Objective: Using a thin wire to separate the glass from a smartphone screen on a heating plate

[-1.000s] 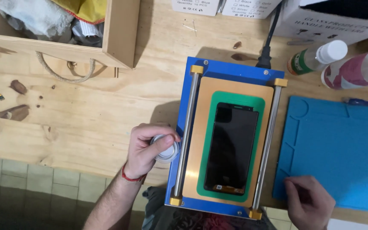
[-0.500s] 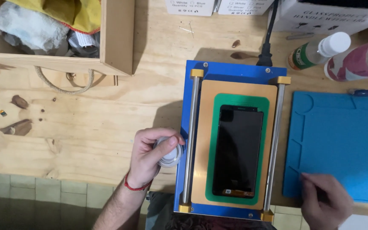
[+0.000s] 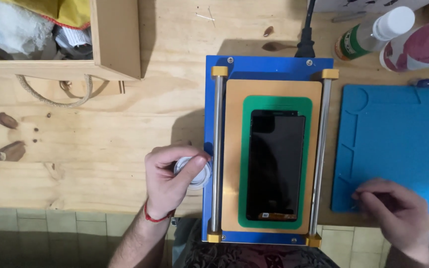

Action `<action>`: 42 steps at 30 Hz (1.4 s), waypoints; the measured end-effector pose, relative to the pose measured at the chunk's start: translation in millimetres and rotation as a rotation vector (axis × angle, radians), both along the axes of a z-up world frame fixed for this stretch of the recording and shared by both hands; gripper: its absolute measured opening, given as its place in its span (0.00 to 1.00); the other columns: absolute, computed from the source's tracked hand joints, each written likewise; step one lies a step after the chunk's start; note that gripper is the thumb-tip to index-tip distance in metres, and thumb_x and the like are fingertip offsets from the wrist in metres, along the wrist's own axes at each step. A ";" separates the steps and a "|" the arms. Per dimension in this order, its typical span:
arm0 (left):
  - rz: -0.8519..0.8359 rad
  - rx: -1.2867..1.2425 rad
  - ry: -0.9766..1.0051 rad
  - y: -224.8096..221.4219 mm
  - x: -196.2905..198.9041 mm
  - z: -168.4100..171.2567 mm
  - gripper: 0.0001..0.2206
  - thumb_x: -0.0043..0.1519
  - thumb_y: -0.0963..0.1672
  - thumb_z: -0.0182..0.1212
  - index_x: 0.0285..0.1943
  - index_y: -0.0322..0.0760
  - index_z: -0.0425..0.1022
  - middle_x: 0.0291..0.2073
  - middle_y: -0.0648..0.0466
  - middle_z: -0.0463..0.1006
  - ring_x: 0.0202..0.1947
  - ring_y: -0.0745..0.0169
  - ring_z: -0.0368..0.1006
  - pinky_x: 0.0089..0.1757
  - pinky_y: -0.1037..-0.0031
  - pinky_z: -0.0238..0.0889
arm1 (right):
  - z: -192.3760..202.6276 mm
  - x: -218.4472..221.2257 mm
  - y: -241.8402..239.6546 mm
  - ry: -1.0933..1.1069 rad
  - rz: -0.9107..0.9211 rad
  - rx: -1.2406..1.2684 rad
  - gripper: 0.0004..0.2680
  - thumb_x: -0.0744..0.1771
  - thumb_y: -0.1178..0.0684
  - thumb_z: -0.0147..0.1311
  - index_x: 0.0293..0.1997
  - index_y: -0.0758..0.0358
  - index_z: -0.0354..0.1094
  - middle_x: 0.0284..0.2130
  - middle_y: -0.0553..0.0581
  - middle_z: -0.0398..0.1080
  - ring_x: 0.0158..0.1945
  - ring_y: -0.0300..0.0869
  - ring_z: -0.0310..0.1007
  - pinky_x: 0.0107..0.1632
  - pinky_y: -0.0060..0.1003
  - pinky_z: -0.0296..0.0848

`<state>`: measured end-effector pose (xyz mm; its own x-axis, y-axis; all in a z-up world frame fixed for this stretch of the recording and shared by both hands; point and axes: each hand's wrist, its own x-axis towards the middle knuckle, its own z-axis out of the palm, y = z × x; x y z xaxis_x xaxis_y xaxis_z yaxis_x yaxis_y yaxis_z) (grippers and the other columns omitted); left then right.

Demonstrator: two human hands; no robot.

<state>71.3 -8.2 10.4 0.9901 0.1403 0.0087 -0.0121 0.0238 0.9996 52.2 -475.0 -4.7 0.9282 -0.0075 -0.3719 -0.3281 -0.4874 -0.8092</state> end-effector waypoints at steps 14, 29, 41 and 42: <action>0.011 -0.012 0.020 4.9 -9.8 3.8 0.08 0.69 0.43 0.66 0.41 0.34 0.86 0.30 0.50 0.86 0.25 0.68 0.73 0.29 0.77 0.63 | 2.4 37.6 -15.6 0.117 0.002 0.033 0.05 0.73 0.64 0.54 0.46 0.79 0.76 0.34 0.74 0.77 0.24 0.54 0.69 0.26 0.44 0.70; 0.005 0.040 0.024 29.9 -27.8 3.7 0.09 0.69 0.44 0.66 0.39 0.34 0.86 0.30 0.50 0.86 0.26 0.65 0.76 0.30 0.76 0.65 | -0.9 57.8 -2.2 0.087 0.091 0.092 0.05 0.72 0.63 0.54 0.47 0.76 0.77 0.36 0.71 0.77 0.29 0.52 0.72 0.30 0.42 0.74; 0.013 0.047 0.022 47.3 -30.6 1.8 0.10 0.68 0.44 0.66 0.37 0.33 0.85 0.29 0.49 0.85 0.26 0.65 0.75 0.30 0.75 0.63 | -2.3 72.2 10.5 -0.029 0.165 0.215 0.04 0.72 0.60 0.54 0.45 0.69 0.76 0.35 0.64 0.77 0.32 0.44 0.72 0.33 0.32 0.70; 0.011 0.053 0.021 49.1 -30.3 2.3 0.10 0.68 0.44 0.66 0.37 0.33 0.85 0.29 0.49 0.86 0.26 0.64 0.76 0.30 0.75 0.64 | -2.4 73.5 10.6 -0.039 0.189 0.239 0.04 0.72 0.60 0.54 0.46 0.67 0.76 0.34 0.62 0.77 0.30 0.41 0.70 0.32 0.31 0.70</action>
